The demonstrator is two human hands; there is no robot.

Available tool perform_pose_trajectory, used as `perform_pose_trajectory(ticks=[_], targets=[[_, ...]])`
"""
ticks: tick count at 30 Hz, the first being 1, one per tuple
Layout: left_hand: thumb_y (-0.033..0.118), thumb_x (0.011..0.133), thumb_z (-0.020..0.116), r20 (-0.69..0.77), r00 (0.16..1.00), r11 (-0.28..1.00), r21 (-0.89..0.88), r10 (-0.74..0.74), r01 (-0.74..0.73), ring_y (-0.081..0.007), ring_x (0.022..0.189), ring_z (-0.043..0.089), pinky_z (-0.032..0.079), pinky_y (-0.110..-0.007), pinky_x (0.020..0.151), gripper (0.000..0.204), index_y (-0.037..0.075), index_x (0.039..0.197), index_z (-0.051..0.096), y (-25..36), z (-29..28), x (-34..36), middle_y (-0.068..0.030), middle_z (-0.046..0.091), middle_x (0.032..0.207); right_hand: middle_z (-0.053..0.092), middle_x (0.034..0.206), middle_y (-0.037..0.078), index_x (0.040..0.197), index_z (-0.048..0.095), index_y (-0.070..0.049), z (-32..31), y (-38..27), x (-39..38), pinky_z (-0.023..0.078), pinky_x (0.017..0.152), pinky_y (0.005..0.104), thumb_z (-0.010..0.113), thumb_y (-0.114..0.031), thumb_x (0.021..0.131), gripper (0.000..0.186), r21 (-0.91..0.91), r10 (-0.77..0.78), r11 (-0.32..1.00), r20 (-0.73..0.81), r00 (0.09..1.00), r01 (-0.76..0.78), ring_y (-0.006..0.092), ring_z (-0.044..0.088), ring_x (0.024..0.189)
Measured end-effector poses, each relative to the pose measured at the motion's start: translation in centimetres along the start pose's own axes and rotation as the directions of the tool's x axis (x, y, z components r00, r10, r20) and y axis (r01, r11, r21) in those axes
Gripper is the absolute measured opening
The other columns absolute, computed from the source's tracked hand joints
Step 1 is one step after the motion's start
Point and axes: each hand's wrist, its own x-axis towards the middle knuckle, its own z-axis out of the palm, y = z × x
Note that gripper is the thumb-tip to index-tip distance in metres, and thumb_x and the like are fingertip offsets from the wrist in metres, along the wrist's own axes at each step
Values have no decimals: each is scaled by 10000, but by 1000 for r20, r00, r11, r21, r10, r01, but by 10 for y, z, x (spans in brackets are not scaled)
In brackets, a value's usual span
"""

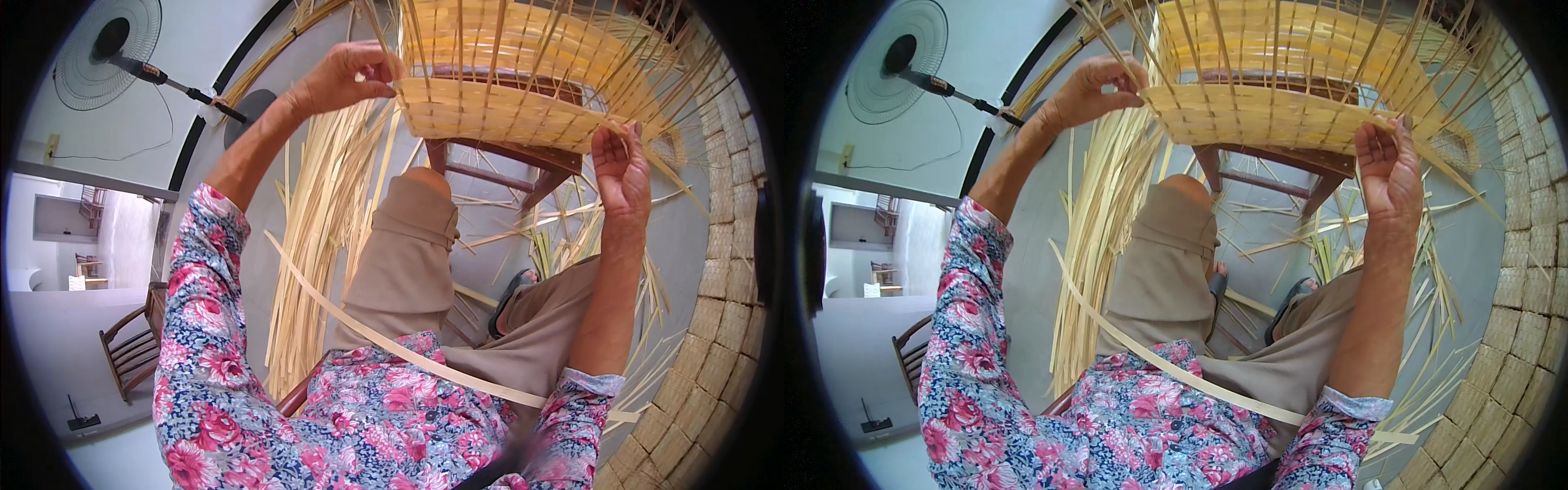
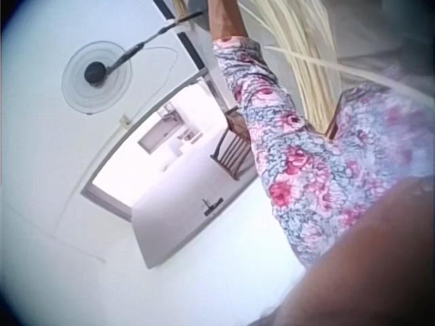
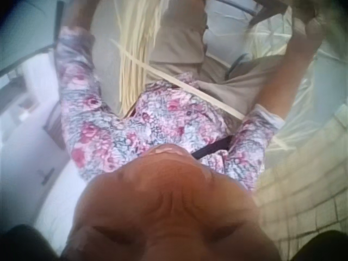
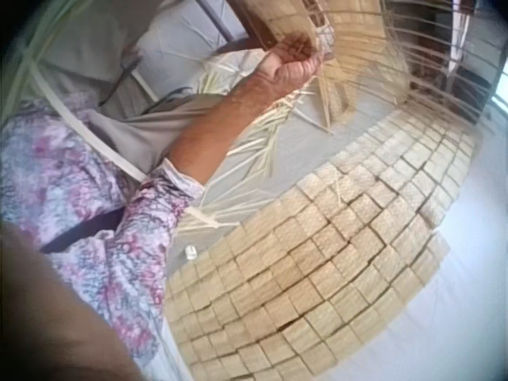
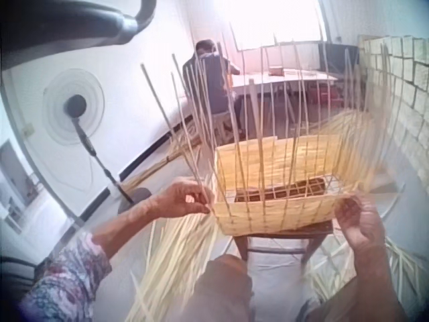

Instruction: The person weaves a basket by hand, interlacing thin bamboo strips through a pre-formed frame. They repeatedly pull and adjust the strips to tighten the weave and maintain the basket's shape.

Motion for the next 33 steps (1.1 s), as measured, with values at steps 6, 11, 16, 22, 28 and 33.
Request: perform_pose_trajectory(ticks=[6, 11, 16, 22, 28, 33], targets=[[59, 873, 767, 89, 996, 999, 35, 24, -27, -137, 867, 686, 582, -274, 818, 143, 38, 989, 687, 3, -3, 0, -22, 653, 941, 697, 1075, 126, 1165, 645, -39, -5, -3, 0, 566, 965, 421, 651, -132, 989, 199, 10, -17, 1000, 101, 995, 16, 256, 678, 1026], [115, 897, 746, 106, 993, 995, 74, 54, -62, -171, 883, 715, 607, -297, 865, 95, 46, 954, 714, 1, -6, 0, -38, 658, 928, 679, 1104, 151, 1196, 632, -17, 2, -3, -3, 565, 990, 438, 633, -130, 1002, 225, -47, -68, 996, 39, 997, 70, 284, 672, 1041], [126, 868, 788, 134, 985, 993, -62, 106, -98, -143, 753, 661, 516, -300, 634, 112, 45, 881, 712, 1, -10, 12, -33, 687, 837, 676, 1083, 152, 1183, 631, -9, 7, -3, -8, 564, 990, 435, 621, -132, 1009, 213, -86, -81, 993, 5, 997, 82, 279, 674, 1017], [89, 849, 777, 114, 988, 980, 161, 102, -119, -197, 826, 633, 523, -324, 718, 187, -9, 924, 638, -7, -11, 12, -68, 610, 921, 708, 903, 112, 992, 658, -39, 4, -1, -8, 578, 887, 400, 635, -179, 1004, 143, -38, -2, 999, 173, 985, 9, 236, 690, 893], [37, 889, 741, 47, 998, 999, -13, -40, 41, -135, 904, 647, 559, -281, 801, 172, 24, 1025, 636, 3, -11, 2, -30, 607, 939, 698, 977, 106, 1090, 649, -27, 33, 9, -26, 605, 850, 390, 633, -141, 1000, 146, -17, -43, 999, -11, 999, 42, 213, 685, 870], [32, 906, 726, -264, 938, 956, -248, -224, 158, -99, 883, 620, 547, -263, 824, 272, 27, 1129, 570, 19, -3, -17, -30, 598, 944, 695, 976, 107, 1091, 639, -38, 34, 12, -29, 606, 837, 384, 640, -151, 999, 146, 29, 5, 1000, -28, 1000, -4, 211, 680, 877]])
